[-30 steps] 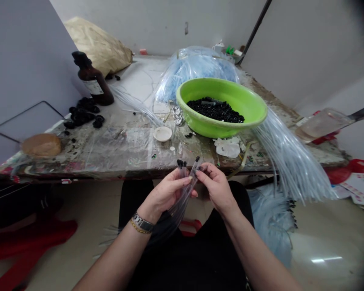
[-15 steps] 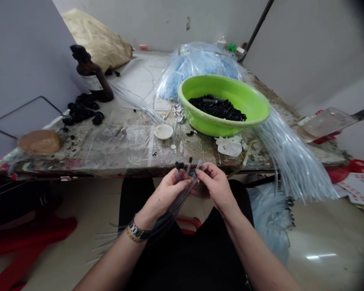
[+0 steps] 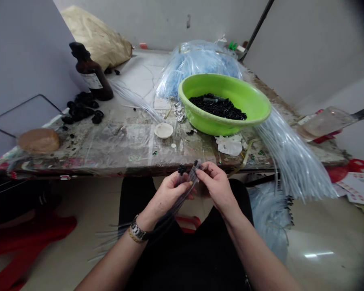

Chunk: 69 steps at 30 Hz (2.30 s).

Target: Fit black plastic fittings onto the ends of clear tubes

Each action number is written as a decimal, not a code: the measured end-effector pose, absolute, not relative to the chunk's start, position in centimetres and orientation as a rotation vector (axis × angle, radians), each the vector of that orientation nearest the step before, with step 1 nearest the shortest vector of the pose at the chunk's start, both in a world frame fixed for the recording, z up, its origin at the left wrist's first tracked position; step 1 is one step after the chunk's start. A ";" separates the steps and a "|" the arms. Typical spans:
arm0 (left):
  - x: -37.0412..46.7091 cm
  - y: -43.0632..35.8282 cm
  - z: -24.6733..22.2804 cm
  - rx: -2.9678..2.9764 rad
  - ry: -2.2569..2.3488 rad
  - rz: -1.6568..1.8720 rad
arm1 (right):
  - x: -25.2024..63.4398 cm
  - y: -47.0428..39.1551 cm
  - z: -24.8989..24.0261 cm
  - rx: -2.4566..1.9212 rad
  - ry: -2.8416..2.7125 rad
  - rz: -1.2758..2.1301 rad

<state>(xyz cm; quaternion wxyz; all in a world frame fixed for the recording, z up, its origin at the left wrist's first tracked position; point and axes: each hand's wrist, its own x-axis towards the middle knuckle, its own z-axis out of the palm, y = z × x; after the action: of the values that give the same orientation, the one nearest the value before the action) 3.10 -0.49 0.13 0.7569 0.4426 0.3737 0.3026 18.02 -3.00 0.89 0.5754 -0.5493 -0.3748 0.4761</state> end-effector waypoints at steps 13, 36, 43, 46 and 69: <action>2.6 -0.4 0.9 0.979 0.857 0.652 | 18.4 -2.9 -0.1 -1.264 -0.780 1.085; 2.8 -1.4 -0.1 0.939 0.820 0.659 | 17.8 -3.0 0.6 -1.373 -0.921 1.130; 2.6 -1.5 0.1 0.874 0.819 0.669 | 17.4 -3.1 0.8 -1.369 -0.926 1.143; 2.5 -1.4 0.1 0.834 0.810 0.664 | 17.3 -3.1 0.7 -1.355 -0.918 1.153; 1.4 -0.2 0.1 0.808 0.957 0.850 | 21.8 5.5 2.2 -1.783 -1.770 0.144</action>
<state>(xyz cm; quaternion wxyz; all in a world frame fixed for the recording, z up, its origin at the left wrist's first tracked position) 1.44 -0.18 0.12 0.7270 0.3667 0.4341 0.3855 21.79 5.51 2.22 0.3074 -0.6743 -0.6692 0.0545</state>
